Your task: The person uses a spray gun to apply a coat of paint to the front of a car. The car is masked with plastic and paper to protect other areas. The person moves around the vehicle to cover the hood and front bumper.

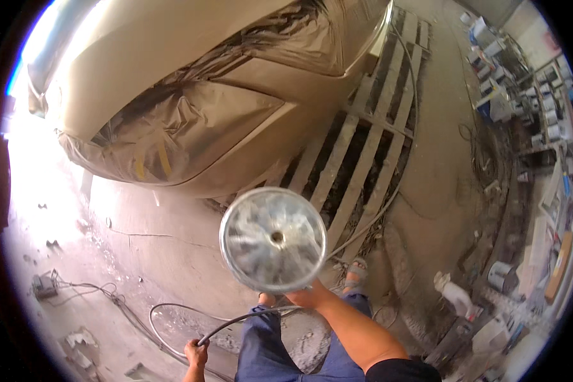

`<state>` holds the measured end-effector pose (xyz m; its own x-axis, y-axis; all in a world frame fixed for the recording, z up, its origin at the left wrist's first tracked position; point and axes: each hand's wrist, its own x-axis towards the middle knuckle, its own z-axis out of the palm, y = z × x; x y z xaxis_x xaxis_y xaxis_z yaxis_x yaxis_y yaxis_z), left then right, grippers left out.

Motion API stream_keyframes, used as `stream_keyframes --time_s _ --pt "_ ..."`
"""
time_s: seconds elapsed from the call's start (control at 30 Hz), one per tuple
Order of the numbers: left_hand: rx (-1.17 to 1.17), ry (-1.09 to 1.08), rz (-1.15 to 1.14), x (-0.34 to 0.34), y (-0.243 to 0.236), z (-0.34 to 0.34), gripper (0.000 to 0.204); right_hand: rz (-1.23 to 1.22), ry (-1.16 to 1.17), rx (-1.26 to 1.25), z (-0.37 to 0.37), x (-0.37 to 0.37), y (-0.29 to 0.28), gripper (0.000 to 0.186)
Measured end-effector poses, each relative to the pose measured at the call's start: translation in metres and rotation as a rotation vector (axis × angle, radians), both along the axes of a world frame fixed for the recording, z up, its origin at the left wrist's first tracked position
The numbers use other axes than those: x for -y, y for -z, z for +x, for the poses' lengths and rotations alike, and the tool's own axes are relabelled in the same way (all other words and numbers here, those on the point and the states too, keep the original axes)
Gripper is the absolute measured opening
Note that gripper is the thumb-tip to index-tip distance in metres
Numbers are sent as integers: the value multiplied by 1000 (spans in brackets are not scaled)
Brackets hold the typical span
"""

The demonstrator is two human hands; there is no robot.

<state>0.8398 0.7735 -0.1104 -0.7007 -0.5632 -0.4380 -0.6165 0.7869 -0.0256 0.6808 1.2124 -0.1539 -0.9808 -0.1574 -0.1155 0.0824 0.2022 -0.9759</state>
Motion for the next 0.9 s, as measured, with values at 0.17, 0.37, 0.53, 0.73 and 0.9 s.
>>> stream_keyframes --time_s 0.17,0.37,0.53,0.73,0.9 --pt "-78 -131 14 -65 5 55 30 347 105 -176 -29 -82 -19 24" --pt "-157 -289 133 -118 38 87 35 -176 682 326 -31 -160 -12 28" --pt "-130 -272 181 -126 112 113 36 57 655 186 -3 -145 59 29" --pt "-308 -233 200 -125 182 107 30 292 21 -319 6 -82 125 21" --pt "-296 -143 140 -123 206 51 27 -38 -138 -217 1 -95 194 18"
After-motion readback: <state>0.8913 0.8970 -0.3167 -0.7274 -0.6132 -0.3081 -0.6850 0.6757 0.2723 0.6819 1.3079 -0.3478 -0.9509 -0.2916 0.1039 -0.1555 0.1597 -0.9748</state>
